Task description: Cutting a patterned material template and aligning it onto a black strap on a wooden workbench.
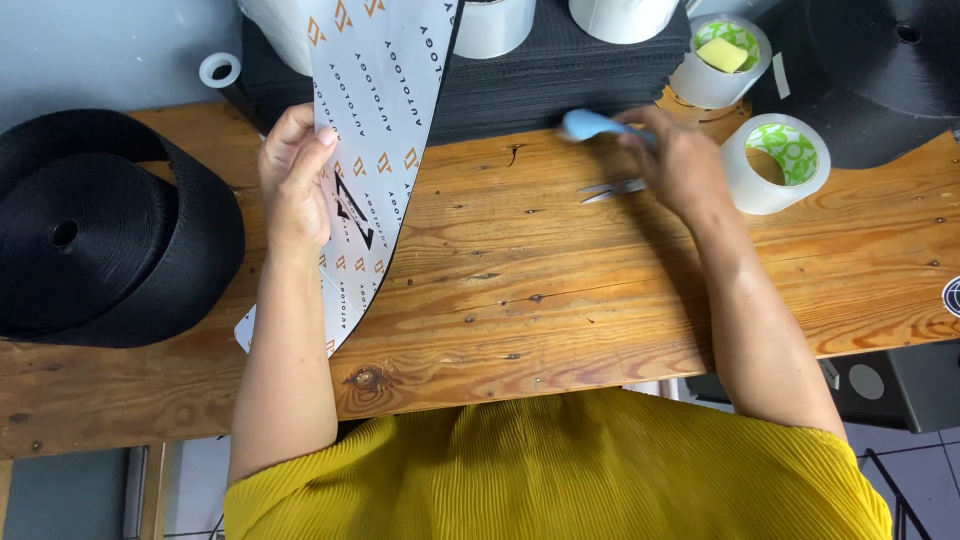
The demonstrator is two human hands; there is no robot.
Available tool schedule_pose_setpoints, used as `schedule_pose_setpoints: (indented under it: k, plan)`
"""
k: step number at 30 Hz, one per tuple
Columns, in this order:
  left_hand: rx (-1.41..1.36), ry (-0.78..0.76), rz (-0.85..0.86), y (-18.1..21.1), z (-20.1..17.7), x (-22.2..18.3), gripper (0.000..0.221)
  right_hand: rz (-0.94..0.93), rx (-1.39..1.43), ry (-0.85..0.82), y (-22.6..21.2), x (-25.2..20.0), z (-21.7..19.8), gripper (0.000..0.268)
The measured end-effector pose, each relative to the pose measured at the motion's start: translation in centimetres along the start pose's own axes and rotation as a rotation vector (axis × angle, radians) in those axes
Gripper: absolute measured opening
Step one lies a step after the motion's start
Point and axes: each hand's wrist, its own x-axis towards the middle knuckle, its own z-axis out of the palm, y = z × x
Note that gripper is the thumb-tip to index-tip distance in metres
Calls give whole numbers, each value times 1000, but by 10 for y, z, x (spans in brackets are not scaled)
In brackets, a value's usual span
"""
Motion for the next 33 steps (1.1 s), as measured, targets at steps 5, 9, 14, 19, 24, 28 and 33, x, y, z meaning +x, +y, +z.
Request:
schedule_pose_setpoints:
  k: [5,9,14,19,24,28,33]
  plan:
    - [-10,-11,0,0,0,-1,19,40,-199,69,11,-5,8,24]
    - [11,-5,-4,1,-1,-1,19,111,109,-224,-26,-2,-12,23]
    - [0,3,19,2,-2,0,21,98,-123,26,12,-7,-6,15]
    - [-26,-7,20,0,-2,0,21,80,-204,30,9,-1,13,25]
    - [-19,1,23,5,-3,-1,21,5,289,-113,-49,-1,-6,20]
    - [-49,-20,34,10,2,-1,20,-153,236,-13,-40,6,29,25]
    - [79,-20,85,23,12,-4,9,-184,245,-194,-59,11,35,15]
